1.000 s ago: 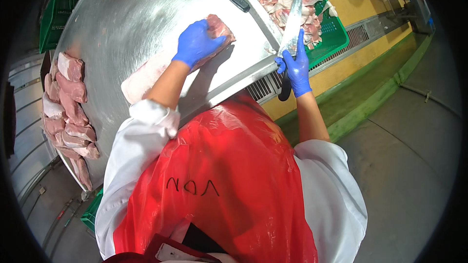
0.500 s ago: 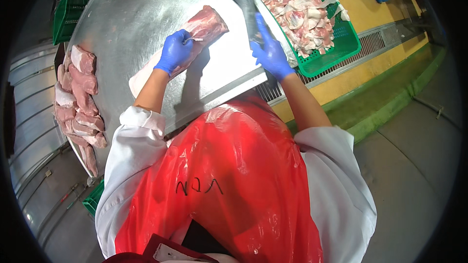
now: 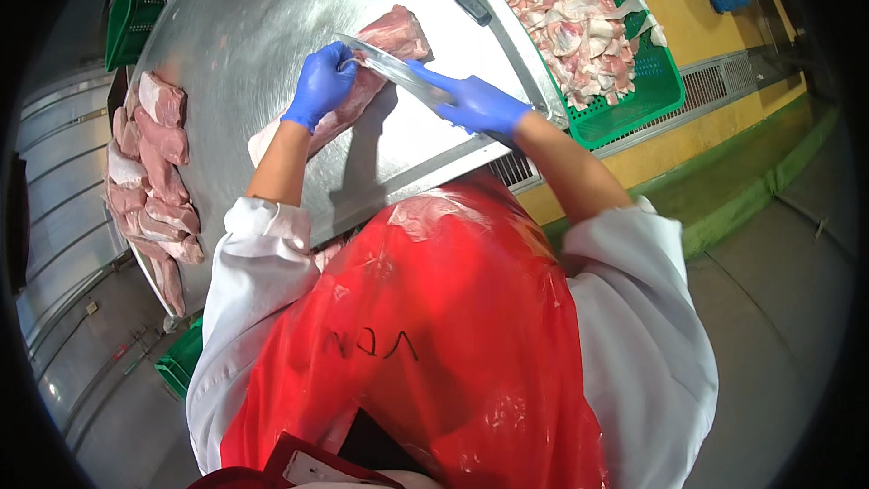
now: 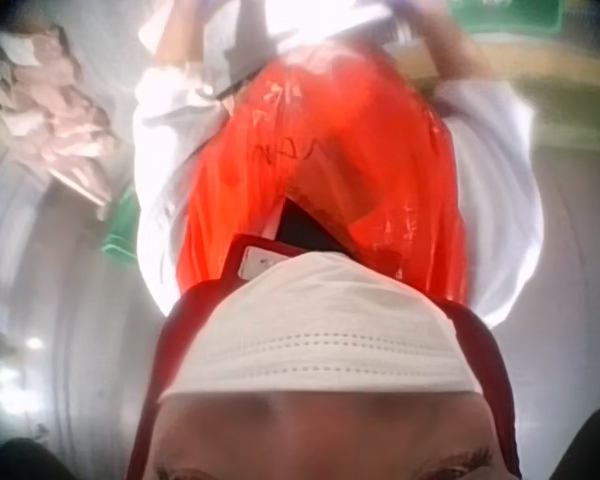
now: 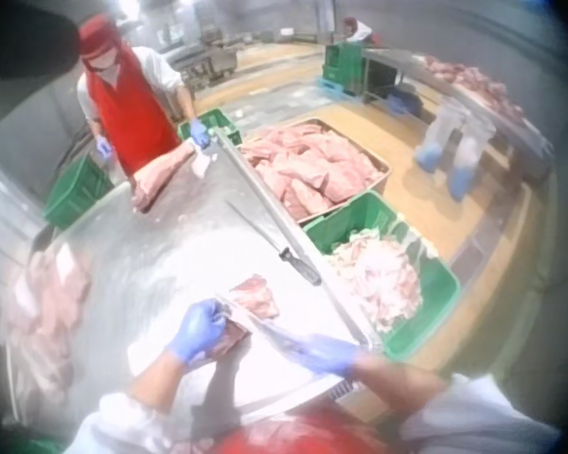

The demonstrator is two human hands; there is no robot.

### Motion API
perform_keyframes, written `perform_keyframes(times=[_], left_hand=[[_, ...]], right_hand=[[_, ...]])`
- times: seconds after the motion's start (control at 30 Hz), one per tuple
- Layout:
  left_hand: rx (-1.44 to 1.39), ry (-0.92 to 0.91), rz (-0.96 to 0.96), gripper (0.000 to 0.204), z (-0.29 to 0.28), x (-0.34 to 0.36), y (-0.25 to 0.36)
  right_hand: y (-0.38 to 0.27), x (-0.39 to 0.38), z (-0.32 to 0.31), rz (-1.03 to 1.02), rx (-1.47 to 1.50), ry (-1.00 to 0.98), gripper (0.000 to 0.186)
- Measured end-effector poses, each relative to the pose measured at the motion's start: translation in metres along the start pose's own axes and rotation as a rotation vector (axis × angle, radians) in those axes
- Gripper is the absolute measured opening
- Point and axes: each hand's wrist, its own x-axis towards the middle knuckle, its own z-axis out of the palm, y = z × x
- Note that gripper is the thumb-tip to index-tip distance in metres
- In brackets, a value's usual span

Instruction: The person uses a knife to trim fat and cut large pieces of raw meat into smaller portions on a stainless steel table. Trimmed fat is placed into a green crate, and cut meat pieces are stacked on the table.

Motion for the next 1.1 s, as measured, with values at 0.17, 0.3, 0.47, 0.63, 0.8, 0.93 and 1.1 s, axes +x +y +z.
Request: perform_keyframes(times=[0.17, 0.3, 0.47, 0.63, 0.8, 0.93, 1.1], left_hand=[[-0.071, 0.005, -0.052, 0.012, -0.016, 0.014, 0.005], [-0.269, 0.058, -0.183, 0.013, -0.026, 0.011, -0.034], [-0.8, 0.004, -0.223, 0.01, -0.034, 0.01, -0.027], [-1.085, 0.11, -0.29, 0.007, -0.06, -0.02, -0.036], [-0.281, -0.012, -0.615, 0.014, -0.083, -0.105, -0.162], [0.26, 0.216, 0.122, 0.049, -0.032, -0.097, -0.05], [0.528, -0.158, -0.138, 0.019, -0.016, -0.081, -0.051]], right_hand=[[-0.01, 0.091, 0.008, -0.116, 0.058, 0.079, 0.076], [0.001, 0.018, 0.008, -0.031, 0.14, -0.208, 0.082], [-0.02, 0.082, 0.027, -0.167, 0.069, -0.073, 0.077], [-0.031, 0.063, 0.04, -0.018, -0.222, -0.138, 0.07], [0.021, -0.023, 0.031, -0.211, -0.145, -0.032, 0.076], [-0.012, 0.048, 0.012, 0.004, 0.1, 0.093, 0.079], [-0.011, 0.125, -0.003, -0.113, -0.205, 0.267, 0.079]])
